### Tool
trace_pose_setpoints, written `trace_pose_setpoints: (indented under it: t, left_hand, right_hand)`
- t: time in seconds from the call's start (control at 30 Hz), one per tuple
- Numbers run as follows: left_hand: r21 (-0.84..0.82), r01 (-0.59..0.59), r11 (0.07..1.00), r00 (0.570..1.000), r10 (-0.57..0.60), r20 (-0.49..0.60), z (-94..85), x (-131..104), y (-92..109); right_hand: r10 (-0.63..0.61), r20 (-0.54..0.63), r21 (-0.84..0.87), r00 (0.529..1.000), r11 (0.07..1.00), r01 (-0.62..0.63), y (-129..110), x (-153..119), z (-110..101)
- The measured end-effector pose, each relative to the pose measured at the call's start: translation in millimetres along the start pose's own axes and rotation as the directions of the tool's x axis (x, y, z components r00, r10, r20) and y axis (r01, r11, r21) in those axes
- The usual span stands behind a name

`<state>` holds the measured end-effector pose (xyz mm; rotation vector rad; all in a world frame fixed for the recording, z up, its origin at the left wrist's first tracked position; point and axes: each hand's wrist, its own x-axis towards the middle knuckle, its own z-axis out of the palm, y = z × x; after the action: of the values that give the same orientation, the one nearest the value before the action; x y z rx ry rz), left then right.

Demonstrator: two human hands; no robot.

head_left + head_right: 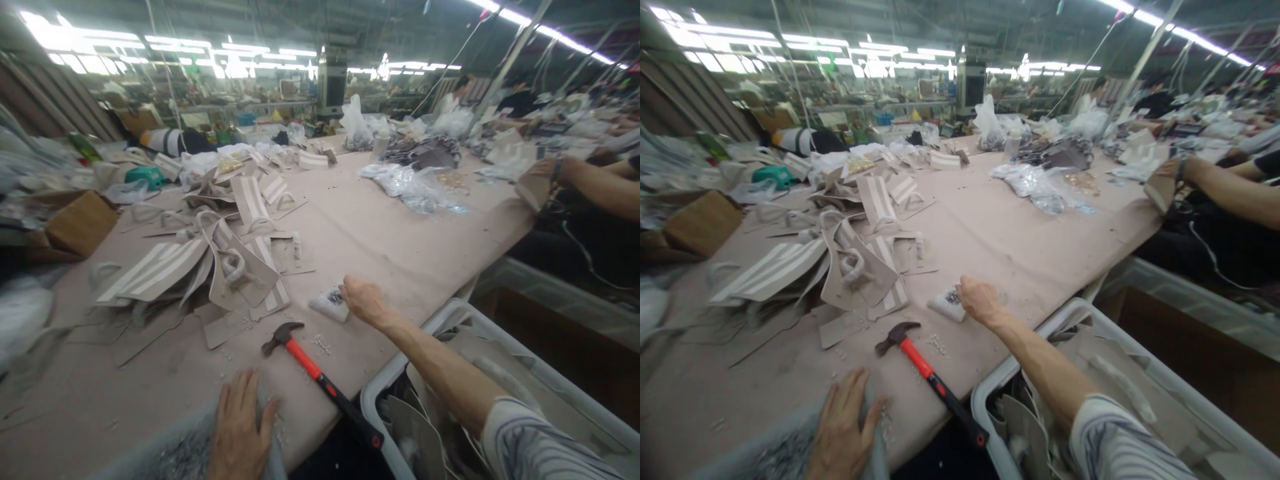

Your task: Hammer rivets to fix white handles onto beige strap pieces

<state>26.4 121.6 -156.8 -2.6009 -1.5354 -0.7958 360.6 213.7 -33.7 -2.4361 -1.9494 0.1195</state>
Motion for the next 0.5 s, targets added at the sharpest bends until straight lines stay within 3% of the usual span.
trace_pose_setpoints:
  t: [0.2, 0.33, 0.5]
  left_hand:
    - [0.019, -0.019, 1.000, 1.000, 0.019, -0.004, -5.5, 6.0, 3.6]
    - [0.026, -0.031, 0.999, 1.000, 0.031, 0.001, -7.0, 6.8, 3.0]
    - [0.021, -0.025, 0.999, 1.000, 0.024, 0.003, -7.1, 6.7, 3.2]
  right_hand:
    - [0.018, -0.034, -0.030, 0.999, 0.999, -0.019, 3.0, 1.2, 10.7]
    - [-0.023, 0.033, -0.044, 0.999, 0.999, 0.024, 4.0, -3.0, 6.8]
    - [0.016, -0.084, -0.012, 0.996, 1.000, -0.017, 5.0, -9.9, 1.6]
